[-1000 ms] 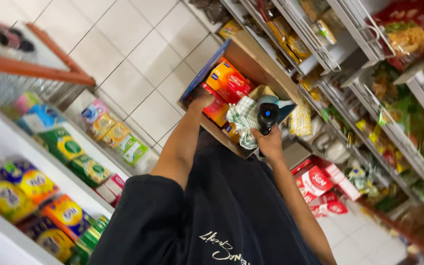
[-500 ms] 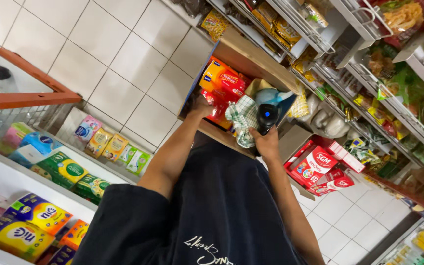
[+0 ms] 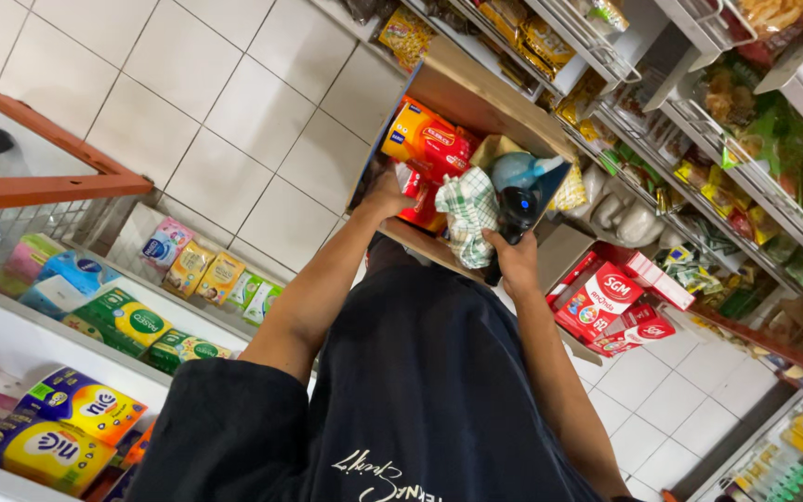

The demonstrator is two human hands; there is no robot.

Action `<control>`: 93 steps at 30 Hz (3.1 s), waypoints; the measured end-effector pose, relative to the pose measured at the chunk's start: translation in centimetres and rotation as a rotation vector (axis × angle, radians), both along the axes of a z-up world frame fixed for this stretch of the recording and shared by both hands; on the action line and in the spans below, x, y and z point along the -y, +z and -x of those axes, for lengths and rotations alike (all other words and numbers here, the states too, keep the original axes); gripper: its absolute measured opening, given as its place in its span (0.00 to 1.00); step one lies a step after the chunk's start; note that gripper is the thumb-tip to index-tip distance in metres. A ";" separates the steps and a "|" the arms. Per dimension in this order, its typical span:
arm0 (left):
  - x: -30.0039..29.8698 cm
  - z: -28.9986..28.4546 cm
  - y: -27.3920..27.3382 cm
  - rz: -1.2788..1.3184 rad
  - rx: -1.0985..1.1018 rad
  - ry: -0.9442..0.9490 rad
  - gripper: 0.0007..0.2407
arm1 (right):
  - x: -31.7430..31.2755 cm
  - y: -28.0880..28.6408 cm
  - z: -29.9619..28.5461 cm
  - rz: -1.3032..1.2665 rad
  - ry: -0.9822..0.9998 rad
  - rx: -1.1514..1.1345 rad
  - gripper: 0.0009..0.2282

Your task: The person uses a handheld scanner to scan barcodes on packages of tissues and milk powder, placing some items into a cardboard box and others onto metal shelves in a store aisle.

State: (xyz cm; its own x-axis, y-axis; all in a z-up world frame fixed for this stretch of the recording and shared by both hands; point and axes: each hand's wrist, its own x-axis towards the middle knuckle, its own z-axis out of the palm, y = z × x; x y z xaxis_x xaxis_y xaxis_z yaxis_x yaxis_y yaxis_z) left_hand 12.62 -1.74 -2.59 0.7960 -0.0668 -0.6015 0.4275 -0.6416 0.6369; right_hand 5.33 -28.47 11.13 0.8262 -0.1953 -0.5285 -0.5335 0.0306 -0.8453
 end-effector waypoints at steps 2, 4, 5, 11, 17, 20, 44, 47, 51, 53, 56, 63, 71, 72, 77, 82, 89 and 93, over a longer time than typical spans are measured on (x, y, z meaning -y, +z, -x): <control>-0.1 -0.3 0.0 -0.046 -0.002 -0.038 0.49 | 0.0 -0.3 -0.1 -0.027 -0.054 -0.027 0.18; -0.3 -0.4 0.0 0.054 -0.001 -0.020 0.48 | 0.2 -0.5 -0.1 -0.041 -0.086 -0.038 0.18; -0.7 -0.5 0.1 0.177 0.003 0.022 0.48 | 0.4 -0.5 0.0 -0.041 -0.087 -0.036 0.18; 0.9 -0.6 3.2 -0.078 -0.085 -0.051 0.57 | 1.0 0.1 -0.4 -0.155 -0.219 -0.075 0.18; -0.1 0.9 9.3 -0.047 0.095 0.048 0.46 | 1.2 1.6 -1.8 -0.194 -0.205 0.111 0.19; -1.9 2.1 12.6 0.266 0.179 0.255 0.41 | 0.3 2.0 -3.8 -0.126 -0.147 0.172 0.20; 4.2 10.1 28.8 -0.131 0.907 0.159 0.35 | 0.4 6.7 -8.0 -0.056 0.703 0.453 0.20; 4.7 10.9 28.2 -0.167 0.982 0.171 0.35 | 0.0 7.3 -8.6 -0.077 0.752 0.528 0.20; 4.0 12.2 27.4 0.091 0.969 0.401 0.37 | -0.5 6.5 -10.2 -0.162 0.470 0.234 0.15; 4.1 11.9 26.6 0.181 0.814 0.710 0.39 | -0.3 6.1 -10.7 -0.284 0.377 0.291 0.17; 4.3 10.4 24.8 0.715 0.623 1.216 0.37 | -1.0 5.7 -10.5 -0.155 0.404 0.371 0.17; 6.8 8.2 21.1 1.791 0.265 1.363 0.31 | -4.5 6.1 -5.3 -0.013 0.651 0.681 0.25; 5.2 10.6 19.2 1.647 0.023 1.313 0.31 | -2.1 4.9 -10.1 -0.013 0.342 0.591 0.17; 4.9 10.9 18.8 1.654 0.006 1.295 0.31 | -1.8 4.7 -11.5 0.022 0.329 0.544 0.14; 3.1 12.4 16.5 1.524 0.172 1.215 0.25 | -0.1 4.0 -16.1 0.131 0.450 0.427 0.11; 1.5 13.0 16.6 1.347 0.263 1.136 0.24 | 0.1 3.7 -14.9 0.091 0.595 0.283 0.13; 0.4 12.1 19.8 1.252 0.279 0.998 0.26 | -0.4 5.2 -12.5 -0.428 0.360 -0.111 0.18; 0.3 10.5 20.8 1.040 0.420 1.036 0.26 | -0.6 5.8 -11.0 -0.549 0.333 -0.019 0.17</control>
